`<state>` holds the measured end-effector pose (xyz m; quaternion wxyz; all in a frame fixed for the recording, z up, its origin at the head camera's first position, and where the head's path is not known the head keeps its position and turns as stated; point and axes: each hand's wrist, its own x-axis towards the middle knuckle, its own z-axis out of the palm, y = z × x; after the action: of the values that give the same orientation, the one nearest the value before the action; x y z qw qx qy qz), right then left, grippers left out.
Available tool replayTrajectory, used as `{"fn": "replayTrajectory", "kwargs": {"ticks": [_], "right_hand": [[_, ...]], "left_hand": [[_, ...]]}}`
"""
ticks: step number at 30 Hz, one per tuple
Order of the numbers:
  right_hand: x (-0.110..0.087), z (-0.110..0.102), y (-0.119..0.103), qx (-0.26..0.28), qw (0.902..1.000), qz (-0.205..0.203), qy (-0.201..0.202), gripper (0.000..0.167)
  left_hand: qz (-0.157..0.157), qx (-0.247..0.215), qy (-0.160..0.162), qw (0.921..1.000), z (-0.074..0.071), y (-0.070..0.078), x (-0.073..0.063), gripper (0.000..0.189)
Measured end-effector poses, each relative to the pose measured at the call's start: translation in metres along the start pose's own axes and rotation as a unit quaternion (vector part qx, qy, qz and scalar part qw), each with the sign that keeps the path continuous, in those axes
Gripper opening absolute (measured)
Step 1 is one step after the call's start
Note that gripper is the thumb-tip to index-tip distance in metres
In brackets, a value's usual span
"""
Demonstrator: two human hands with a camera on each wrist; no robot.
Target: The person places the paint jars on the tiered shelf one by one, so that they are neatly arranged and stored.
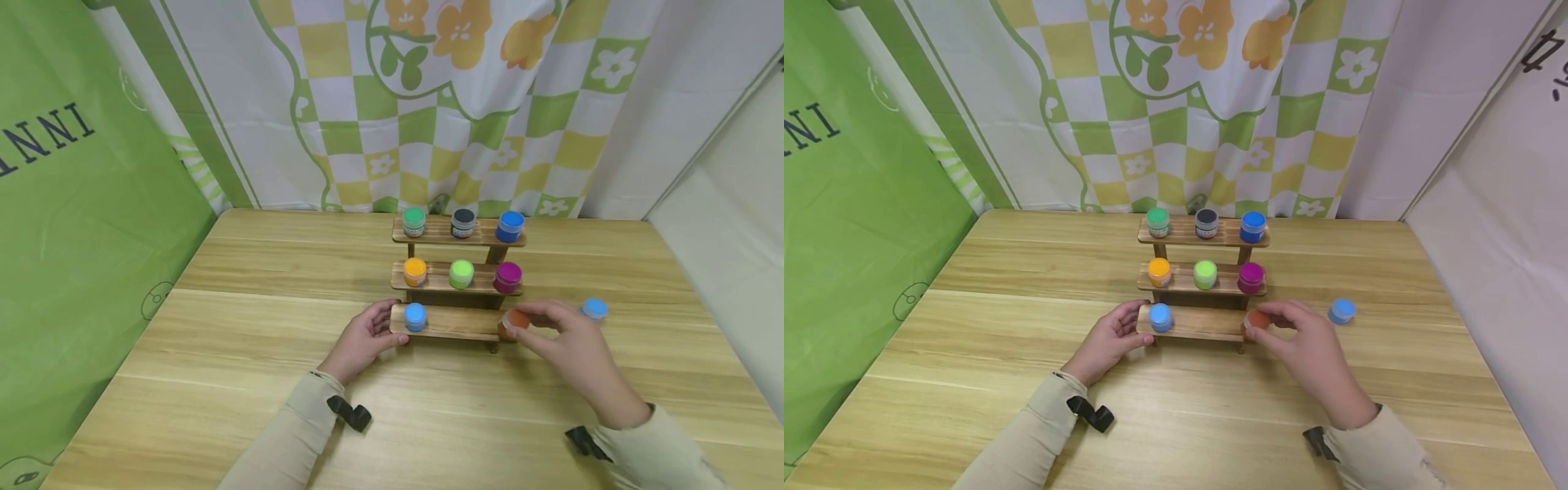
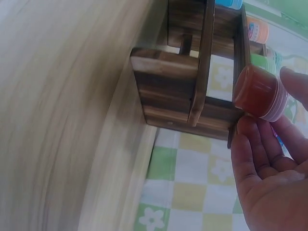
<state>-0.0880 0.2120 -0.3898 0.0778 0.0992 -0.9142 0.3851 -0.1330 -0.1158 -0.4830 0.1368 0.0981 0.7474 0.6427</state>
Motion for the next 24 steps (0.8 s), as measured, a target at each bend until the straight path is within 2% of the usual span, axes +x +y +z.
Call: {"fn": "replayTrajectory", "kwargs": {"ticks": [24], "right_hand": [[0.012,0.027,-0.016,0.025,0.999,-0.027,-0.026,0.032]], "left_hand": [[0.0,-0.003,0.002,1.0,0.0,-0.002,0.0,0.074]]}}
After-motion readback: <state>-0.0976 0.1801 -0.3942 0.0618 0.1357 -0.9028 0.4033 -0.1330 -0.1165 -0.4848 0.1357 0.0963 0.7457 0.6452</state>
